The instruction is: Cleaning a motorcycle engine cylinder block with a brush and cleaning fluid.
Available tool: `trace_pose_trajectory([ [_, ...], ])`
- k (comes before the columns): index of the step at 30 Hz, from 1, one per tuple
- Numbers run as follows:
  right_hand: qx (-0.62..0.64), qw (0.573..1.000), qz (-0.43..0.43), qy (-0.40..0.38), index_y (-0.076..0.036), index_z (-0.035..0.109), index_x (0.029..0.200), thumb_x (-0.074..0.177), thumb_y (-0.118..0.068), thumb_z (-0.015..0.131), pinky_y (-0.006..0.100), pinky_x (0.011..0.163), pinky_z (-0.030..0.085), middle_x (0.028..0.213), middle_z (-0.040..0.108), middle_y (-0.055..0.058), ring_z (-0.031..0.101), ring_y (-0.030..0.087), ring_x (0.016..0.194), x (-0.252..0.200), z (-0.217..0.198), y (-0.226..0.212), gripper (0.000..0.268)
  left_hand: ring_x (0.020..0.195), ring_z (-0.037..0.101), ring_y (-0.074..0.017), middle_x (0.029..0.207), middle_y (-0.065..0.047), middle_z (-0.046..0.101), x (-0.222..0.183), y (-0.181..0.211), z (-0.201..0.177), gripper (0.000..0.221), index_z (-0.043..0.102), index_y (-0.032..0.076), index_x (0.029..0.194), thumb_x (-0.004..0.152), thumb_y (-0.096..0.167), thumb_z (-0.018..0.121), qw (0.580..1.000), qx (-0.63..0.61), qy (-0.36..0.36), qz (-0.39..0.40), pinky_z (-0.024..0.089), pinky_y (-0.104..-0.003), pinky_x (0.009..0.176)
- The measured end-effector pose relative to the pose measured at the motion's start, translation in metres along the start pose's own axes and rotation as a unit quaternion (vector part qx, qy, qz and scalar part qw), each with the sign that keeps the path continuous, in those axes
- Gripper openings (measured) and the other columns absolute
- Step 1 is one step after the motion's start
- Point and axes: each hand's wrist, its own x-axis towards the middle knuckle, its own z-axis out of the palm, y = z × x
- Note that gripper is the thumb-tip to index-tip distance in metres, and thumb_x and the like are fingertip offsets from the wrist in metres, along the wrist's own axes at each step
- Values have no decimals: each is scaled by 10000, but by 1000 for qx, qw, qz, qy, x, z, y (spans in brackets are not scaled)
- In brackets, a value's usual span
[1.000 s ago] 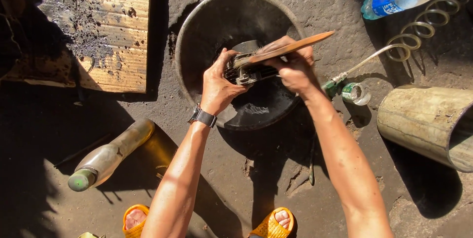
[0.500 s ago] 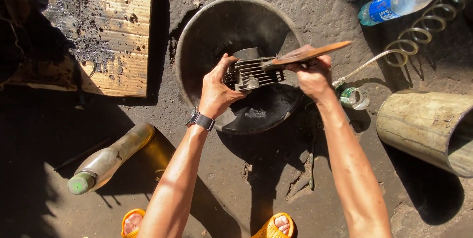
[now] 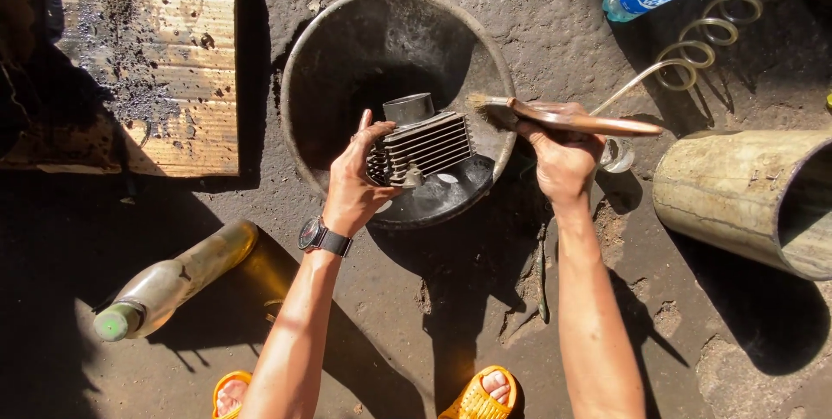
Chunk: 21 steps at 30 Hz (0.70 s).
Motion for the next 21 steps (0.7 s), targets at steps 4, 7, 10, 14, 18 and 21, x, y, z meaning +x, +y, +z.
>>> trace_pose_trajectory([
  [4, 96, 995, -22, 5, 35, 680, 1115, 994, 48, 741, 326, 875, 670, 1081, 751, 161, 769, 239, 987, -13, 13, -9, 136, 1524, 314, -332, 1541, -157, 494, -2, 6, 1, 922, 544, 106, 1386, 559, -32, 929, 1000, 4, 8, -12, 349, -476, 1243],
  [7, 14, 999, -27, -19, 44, 662, 1126, 992, 25, 718, 268, 753, 683, 1031, 765, 152, 784, 203, 894, -22, 29, -11, 146, 1501, 332, -335, 1503, -170, 519, -5, 10, 2, 958, 528, 93, 1383, 520, 2, 934, 998, 57, 9, 2, 367, -465, 1225],
  [10, 9, 989, -115, -89, 96, 659, 1145, 977, 71, 683, 318, 831, 653, 1078, 724, 212, 734, 261, 953, -29, 22, 13, 172, 1502, 344, -339, 1487, -154, 552, -10, 11, 6, 851, 537, 97, 1372, 641, 71, 971, 998, 64, 23, -4, 371, -456, 1220],
  [14, -182, 962, -102, -179, 123, 675, 1160, 1008, 75, 627, 287, 767, 654, 1028, 757, 181, 759, 205, 846, -9, 9, -5, 167, 1481, 381, -358, 1446, -141, 606, -14, 6, 10, 836, 560, 81, 1342, 603, 58, 950, 996, 76, 45, 18, 359, -461, 1226],
  [18, 145, 971, 57, -180, 77, 658, 1117, 857, 145, 517, 280, 834, 625, 1063, 722, 166, 736, 150, 915, 16, 27, -18, 304, 1401, 519, -347, 1399, -140, 622, -24, 4, 14, 802, 556, 80, 1330, 642, 124, 965, 994, 66, 61, 54, 447, -429, 1182],
  [21, 193, 939, 40, -281, 73, 700, 1105, 893, -55, 641, 141, 407, 406, 879, 717, 116, 518, -8, 500, 12, 59, -27, 255, 1308, 575, -341, 1396, -184, 581, -21, 7, 9, 814, 540, 60, 1335, 636, 137, 948, 992, 106, 51, 39, 494, -401, 1111],
])
